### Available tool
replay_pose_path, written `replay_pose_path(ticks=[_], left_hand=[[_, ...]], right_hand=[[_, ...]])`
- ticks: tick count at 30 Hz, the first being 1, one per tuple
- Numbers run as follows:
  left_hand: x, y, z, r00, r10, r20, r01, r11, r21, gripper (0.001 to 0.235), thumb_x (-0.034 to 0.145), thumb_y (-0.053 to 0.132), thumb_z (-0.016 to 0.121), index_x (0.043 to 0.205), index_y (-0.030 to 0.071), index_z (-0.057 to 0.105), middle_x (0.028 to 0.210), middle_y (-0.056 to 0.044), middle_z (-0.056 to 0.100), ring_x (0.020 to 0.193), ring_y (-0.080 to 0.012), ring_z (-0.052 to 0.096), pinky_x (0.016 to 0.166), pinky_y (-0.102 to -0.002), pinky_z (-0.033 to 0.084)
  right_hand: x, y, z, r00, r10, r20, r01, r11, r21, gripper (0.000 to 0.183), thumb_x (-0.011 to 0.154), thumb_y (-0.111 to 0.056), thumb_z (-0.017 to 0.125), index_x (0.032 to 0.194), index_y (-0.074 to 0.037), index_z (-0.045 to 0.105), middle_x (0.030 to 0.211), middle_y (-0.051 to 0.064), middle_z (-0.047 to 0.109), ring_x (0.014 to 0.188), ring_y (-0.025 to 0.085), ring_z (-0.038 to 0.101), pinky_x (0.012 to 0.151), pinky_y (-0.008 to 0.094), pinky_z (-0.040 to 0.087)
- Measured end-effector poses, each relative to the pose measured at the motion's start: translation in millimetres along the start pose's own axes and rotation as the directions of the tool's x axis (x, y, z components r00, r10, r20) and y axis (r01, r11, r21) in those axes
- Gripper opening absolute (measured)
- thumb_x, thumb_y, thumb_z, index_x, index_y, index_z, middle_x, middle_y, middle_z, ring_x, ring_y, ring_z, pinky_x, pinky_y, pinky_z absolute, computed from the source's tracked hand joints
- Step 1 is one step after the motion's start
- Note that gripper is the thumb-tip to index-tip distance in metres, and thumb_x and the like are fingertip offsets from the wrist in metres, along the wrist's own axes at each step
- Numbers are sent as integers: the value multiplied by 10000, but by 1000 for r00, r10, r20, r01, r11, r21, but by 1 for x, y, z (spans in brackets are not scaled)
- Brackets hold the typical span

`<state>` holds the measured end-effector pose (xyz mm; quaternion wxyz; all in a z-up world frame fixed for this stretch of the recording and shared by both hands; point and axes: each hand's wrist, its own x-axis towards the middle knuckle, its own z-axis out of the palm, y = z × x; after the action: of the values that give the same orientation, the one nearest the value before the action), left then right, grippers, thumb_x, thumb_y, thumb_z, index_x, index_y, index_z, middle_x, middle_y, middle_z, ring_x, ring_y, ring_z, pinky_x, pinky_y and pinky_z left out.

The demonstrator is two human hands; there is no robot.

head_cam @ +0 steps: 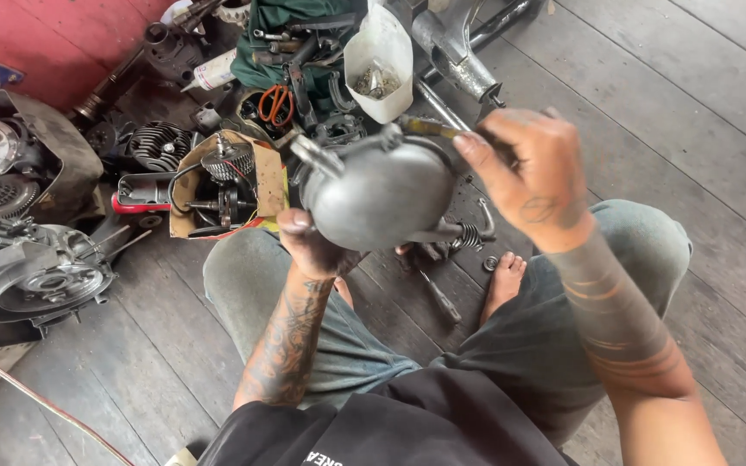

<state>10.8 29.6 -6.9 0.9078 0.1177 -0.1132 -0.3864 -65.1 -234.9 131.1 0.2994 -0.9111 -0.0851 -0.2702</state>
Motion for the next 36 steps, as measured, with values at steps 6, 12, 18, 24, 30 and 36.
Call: replay_pose_path(ticks=[6,12,18,24,30,36], left_hand=[[1,3,7,995,-20,93,16,999,44,817,773,306,707,1504,35,461,1416,-218,552,1283,-396,569,1057,-556,526],[14,-6,5,992,-80,99,67,990,126,779,809,399,625,1498,68,473,1433,-210,516,1253,-423,540,932,-598,536],[25,-14,6,997,-71,28,54,916,398,944,811,413,634,1606,25,306,1493,-251,469,1298,-392,493,1015,-499,464],[13,-19,-11,992,-35,119,-8,938,346,836,874,365,588,1586,-3,350,1535,-242,464,1409,-404,447,1189,-505,354],[14,-25,9,996,2,86,-31,941,337,791,874,293,556,1577,-8,351,1489,-224,498,1282,-347,530,1038,-484,484],[13,-28,7,999,-2,34,-13,901,433,778,850,325,620,1504,-54,436,1415,-211,562,1267,-314,539,1092,-426,418]], right_hand=[[7,30,-18,997,60,-41,-61,998,-30,450,1110,-258,666,733,-13,630,563,20,488,448,143,344,491,296,264],[9,-3,-16,996,-69,51,69,998,-5,247,1010,-200,716,837,-24,705,687,18,590,584,177,463,857,324,342],[5,-11,-16,965,-262,-4,239,885,-400,362,1053,-372,737,805,-109,749,735,-4,678,619,160,520,755,341,362],[1,8,-21,994,-90,-59,48,858,-511,303,1078,-223,873,848,-95,723,675,-16,598,596,191,524,728,327,424],[-4,10,-9,995,-104,7,101,946,-309,459,1133,-359,663,759,-93,657,569,-22,459,486,165,387,569,335,332],[-4,0,-10,989,-139,-59,102,905,-414,347,1058,-253,838,795,-83,687,607,-7,498,497,177,402,580,337,381]])
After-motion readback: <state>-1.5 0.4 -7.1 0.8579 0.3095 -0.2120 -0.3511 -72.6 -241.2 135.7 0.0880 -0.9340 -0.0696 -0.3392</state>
